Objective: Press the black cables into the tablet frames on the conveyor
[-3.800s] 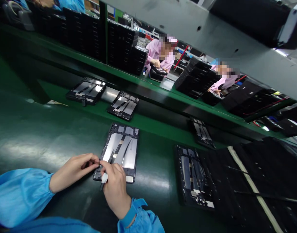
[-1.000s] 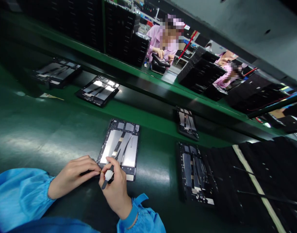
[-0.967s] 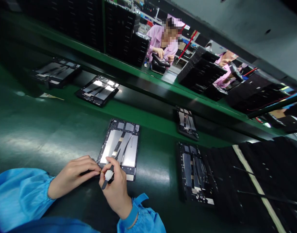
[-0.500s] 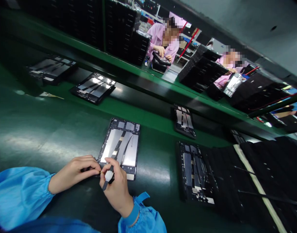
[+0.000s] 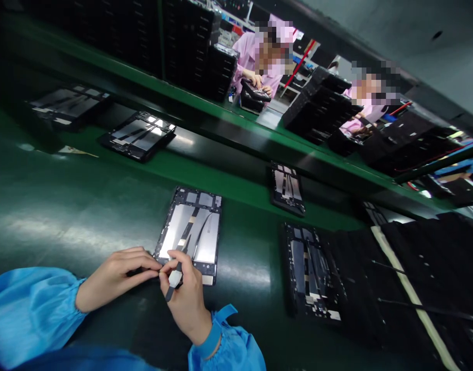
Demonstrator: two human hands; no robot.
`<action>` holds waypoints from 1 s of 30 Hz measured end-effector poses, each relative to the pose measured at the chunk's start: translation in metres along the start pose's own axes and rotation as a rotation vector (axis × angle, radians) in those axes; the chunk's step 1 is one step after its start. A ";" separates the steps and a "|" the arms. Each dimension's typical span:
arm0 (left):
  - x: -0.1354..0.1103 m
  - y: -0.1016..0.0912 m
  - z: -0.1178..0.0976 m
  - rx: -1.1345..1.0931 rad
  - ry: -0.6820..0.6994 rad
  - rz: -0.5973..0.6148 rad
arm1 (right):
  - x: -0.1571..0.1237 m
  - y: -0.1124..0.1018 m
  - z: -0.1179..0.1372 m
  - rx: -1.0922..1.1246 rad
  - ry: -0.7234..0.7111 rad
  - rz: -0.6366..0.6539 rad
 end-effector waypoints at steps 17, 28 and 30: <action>0.000 -0.002 -0.007 0.108 0.066 -0.019 | 0.003 -0.015 0.005 -0.177 0.040 0.056; 0.000 0.010 0.005 -0.151 -0.299 0.090 | -0.001 -0.010 0.008 -0.212 -0.025 0.014; 0.001 0.009 0.004 -0.177 -0.306 0.086 | -0.001 -0.008 0.009 -0.219 -0.051 0.028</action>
Point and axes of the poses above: each hand's wrist, its own x-axis towards the middle knuckle, its own y-axis out of the palm, z = x × y, the point moved 5 cm from there along x, towards the middle knuckle, and after that the axes turned 13 degrees about x, right-handed, at the moved point
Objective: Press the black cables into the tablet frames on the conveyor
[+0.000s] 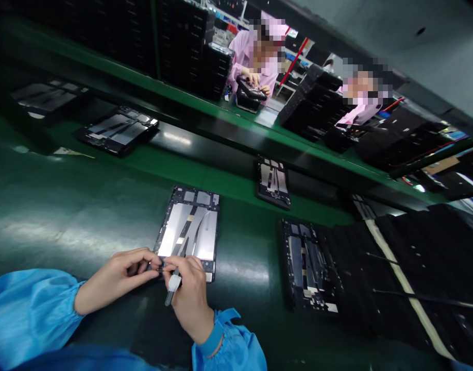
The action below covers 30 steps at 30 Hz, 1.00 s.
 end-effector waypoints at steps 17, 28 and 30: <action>-0.008 -0.006 -0.006 0.183 0.221 -0.026 | 0.003 -0.002 -0.004 0.064 0.082 0.060; -0.011 -0.002 -0.017 0.405 0.235 -0.008 | 0.006 -0.005 0.001 0.078 0.092 0.145; -0.013 -0.001 -0.020 0.438 0.249 -0.029 | 0.005 -0.003 0.001 0.063 0.071 0.126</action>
Point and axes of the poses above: each hand's wrist, its own x-axis towards the middle knuckle, its own y-axis out of the palm, z = x × y, the point moved 5 cm from there along x, towards the middle knuckle, and after that the axes turned 13 degrees about x, right-handed, at the moved point
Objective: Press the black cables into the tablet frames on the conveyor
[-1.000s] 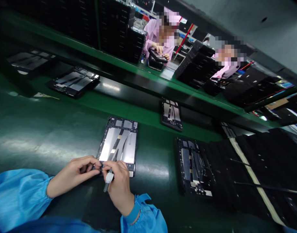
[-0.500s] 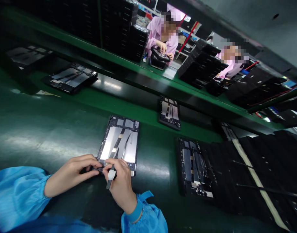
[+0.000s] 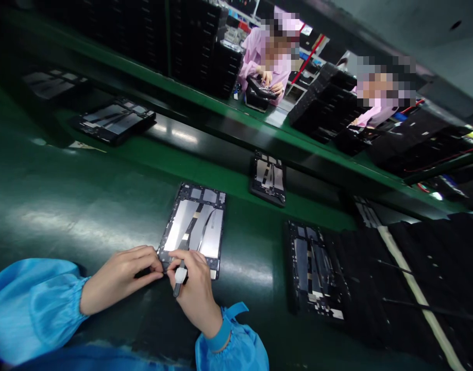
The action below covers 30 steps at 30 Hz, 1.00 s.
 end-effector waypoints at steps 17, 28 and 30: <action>-0.030 -0.002 0.006 0.455 0.338 -0.105 | 0.001 0.006 0.000 -0.042 -0.074 0.050; -0.029 0.009 -0.002 0.521 0.328 -0.172 | -0.026 -0.022 -0.007 0.193 0.135 -0.137; -0.029 0.009 -0.002 0.509 0.320 -0.168 | -0.033 -0.019 -0.013 0.256 0.200 -0.139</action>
Point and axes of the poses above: each hand's wrist, its own x-axis towards the middle knuckle, its own y-axis out of the palm, z = x × y, the point moved 5 cm from there along x, towards the middle knuckle, and after that the axes turned 13 degrees about x, right-handed, at the moved point
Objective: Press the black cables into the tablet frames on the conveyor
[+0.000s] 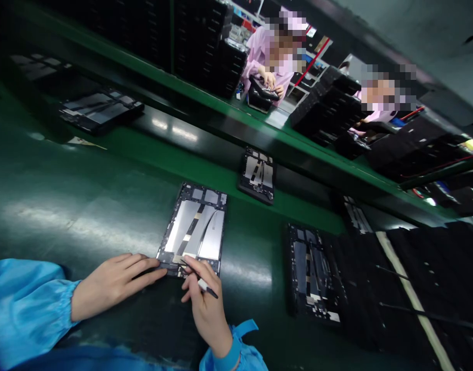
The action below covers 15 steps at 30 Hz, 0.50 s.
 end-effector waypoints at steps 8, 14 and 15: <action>0.000 -0.006 0.002 -0.060 -0.030 0.104 | -0.001 0.012 0.002 -0.097 -0.007 0.083; -0.002 -0.006 0.003 -0.056 -0.043 0.133 | -0.001 -0.003 -0.001 -0.112 0.014 -0.038; -0.002 -0.005 0.003 -0.057 -0.043 0.131 | -0.001 -0.005 -0.002 -0.104 0.021 -0.057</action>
Point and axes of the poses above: each hand's wrist, its own x-axis towards the middle knuckle, its own y-axis out of the palm, z = x × y, the point moved 5 cm from there along x, towards the middle knuckle, and after that the axes turned 13 degrees about x, right-handed, at the moved point
